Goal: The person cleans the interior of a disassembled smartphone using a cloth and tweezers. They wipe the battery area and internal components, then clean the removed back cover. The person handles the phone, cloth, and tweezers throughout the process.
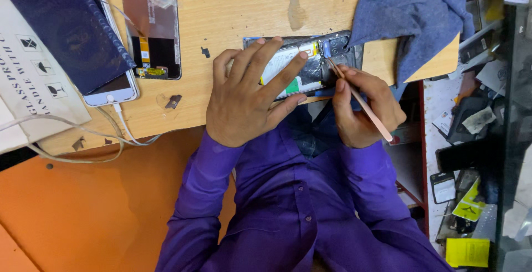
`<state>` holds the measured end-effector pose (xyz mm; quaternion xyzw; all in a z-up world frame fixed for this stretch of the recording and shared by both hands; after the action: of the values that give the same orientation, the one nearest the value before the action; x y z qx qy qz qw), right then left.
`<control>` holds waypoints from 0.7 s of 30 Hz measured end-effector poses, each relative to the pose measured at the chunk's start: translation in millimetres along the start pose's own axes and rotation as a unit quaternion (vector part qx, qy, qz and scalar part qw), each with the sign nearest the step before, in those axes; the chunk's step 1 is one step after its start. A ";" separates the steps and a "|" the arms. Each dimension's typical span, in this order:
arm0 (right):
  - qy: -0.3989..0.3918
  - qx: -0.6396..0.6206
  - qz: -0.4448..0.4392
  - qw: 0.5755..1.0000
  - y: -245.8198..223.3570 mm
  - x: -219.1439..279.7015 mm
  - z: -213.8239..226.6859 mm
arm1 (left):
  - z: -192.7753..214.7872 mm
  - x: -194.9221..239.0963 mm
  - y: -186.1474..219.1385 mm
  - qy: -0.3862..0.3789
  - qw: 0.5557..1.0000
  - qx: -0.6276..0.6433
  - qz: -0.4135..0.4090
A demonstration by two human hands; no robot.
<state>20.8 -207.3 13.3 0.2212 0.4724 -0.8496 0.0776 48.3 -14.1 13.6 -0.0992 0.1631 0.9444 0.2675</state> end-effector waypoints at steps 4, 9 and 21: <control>0.001 0.013 0.015 1.000 -3.9 1.1 -5.3 | -1.7 1.3 -0.5 -0.002 1.000 0.004 0.003; -0.008 0.036 0.041 0.998 -7.2 -0.2 -8.4 | -3.2 1.9 -0.8 -0.005 1.000 0.006 0.005; 0.003 0.045 0.085 0.995 1.2 2.0 -12.1 | -2.9 1.5 -1.4 -0.002 1.000 0.019 0.001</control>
<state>23.1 -197.7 6.0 0.2668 0.4137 -0.8594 0.1384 48.1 -13.3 10.2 -0.0924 0.1802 0.9417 0.2689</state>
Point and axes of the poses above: each hand's wrist, its own x-axis away from the middle knuckle, its own z-axis out of the back of the hand, y = z × x, the point moved 6 cm from there along -x, towards the middle knuckle, and after that the axes turned 7 degrees about -x, right-handed, at the moved point
